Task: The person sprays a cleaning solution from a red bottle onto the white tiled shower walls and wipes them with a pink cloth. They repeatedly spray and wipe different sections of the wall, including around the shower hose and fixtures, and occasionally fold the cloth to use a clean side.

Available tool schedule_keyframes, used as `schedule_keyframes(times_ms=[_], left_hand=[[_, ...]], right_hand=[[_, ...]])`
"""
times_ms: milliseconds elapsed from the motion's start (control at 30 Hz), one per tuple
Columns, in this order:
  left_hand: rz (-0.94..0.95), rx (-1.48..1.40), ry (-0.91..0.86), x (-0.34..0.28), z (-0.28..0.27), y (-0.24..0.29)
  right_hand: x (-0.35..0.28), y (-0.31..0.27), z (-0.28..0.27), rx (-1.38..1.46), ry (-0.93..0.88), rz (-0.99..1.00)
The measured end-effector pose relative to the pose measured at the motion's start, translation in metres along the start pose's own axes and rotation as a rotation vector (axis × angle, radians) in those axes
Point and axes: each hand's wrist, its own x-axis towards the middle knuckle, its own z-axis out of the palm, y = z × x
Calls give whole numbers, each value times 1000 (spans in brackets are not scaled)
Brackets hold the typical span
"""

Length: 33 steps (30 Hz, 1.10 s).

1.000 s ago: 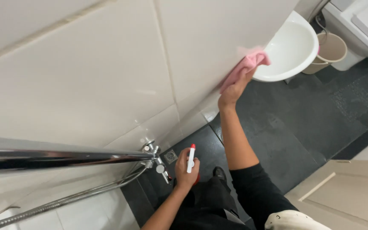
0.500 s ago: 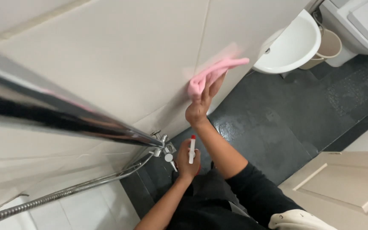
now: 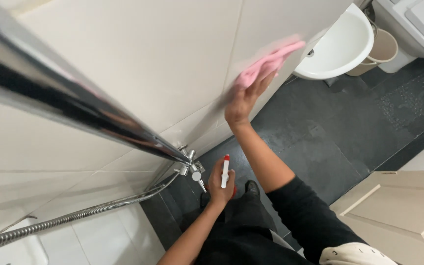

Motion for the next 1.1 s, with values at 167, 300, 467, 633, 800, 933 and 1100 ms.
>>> schedule_keyframes(times_ms=[167, 300, 467, 633, 800, 933, 1100], left_hand=[[362, 63, 201, 21, 10, 10], [137, -6, 192, 34, 15, 31], [196, 6, 362, 36, 27, 51], [128, 22, 506, 17, 41, 71], [226, 96, 548, -1, 39, 102], [166, 21, 602, -7, 42, 115], [17, 96, 657, 22, 50, 79]], right_hand=[[-4, 73, -13, -80, 115, 97], [86, 106, -46, 495, 280, 490], [147, 35, -42, -96, 24, -330], [82, 120, -84, -119, 12, -157], [83, 117, -135, 288, -13, 637], [103, 84, -151, 394, 10, 1041], [50, 66, -181, 541, -168, 952]])
